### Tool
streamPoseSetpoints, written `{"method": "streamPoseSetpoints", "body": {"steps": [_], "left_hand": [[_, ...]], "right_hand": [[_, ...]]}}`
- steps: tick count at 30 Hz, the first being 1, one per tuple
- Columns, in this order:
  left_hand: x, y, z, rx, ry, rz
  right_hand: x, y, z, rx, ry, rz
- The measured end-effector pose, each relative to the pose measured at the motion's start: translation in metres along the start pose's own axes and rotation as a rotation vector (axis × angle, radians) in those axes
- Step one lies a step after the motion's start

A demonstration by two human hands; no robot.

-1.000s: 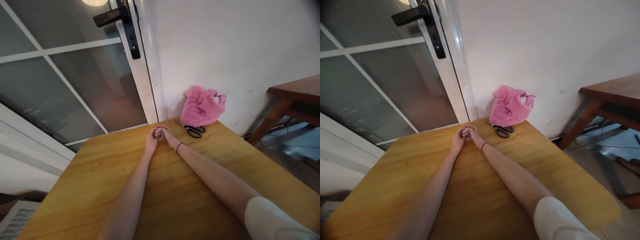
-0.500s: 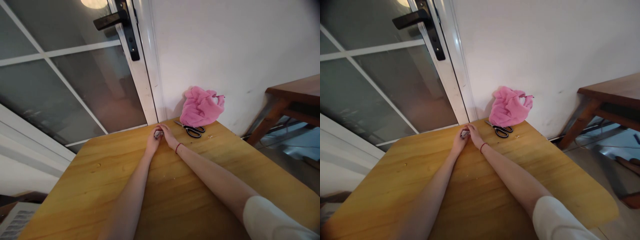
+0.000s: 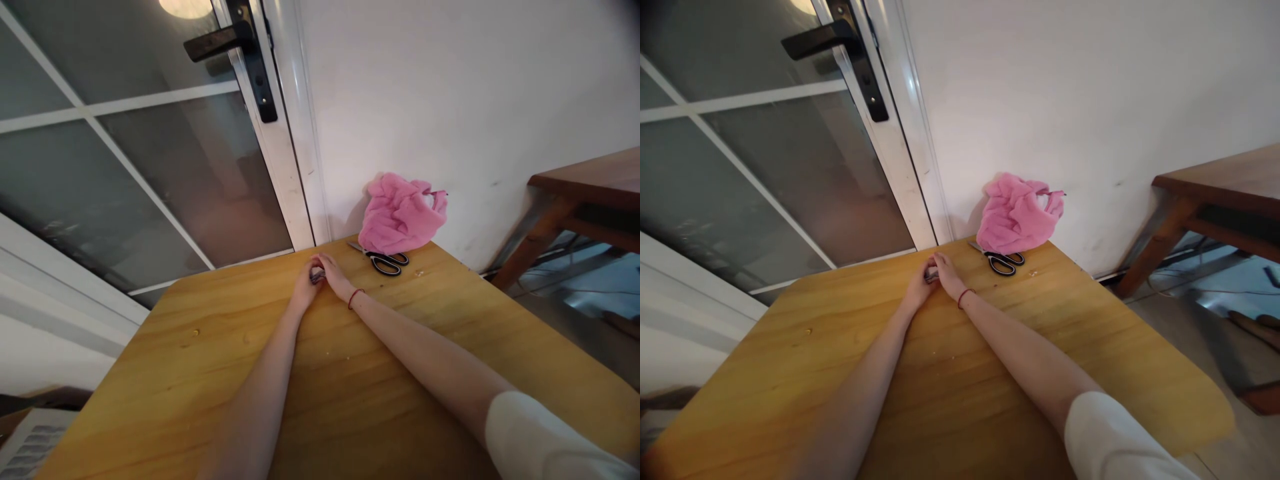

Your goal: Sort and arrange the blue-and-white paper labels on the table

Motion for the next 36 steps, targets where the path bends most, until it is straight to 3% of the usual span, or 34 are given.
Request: {"method": "streamPoseSetpoints", "body": {"steps": [8, 15, 36], "left_hand": [[0.005, 0.001, -0.003, 0.04, 0.017, -0.012], [-0.003, 0.001, -0.003, -0.011, 0.054, -0.058], [0.001, -0.003, 0.002, -0.059, 0.061, -0.051]], "right_hand": [[-0.011, 0.008, 0.005, -0.022, 0.014, -0.043], [-0.002, 0.006, 0.005, -0.017, 0.048, 0.017], [-0.001, -0.003, -0.003, 0.029, 0.048, -0.032]]}}
Point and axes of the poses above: each hand's wrist, its own y-axis away from the middle knuckle, its own z-axis out of the palm, x = y × z, the point moved 3 cm from there along -y, towards the middle knuckle, and after that the axes turned 2 degrees about y, right-handed, at the moved point
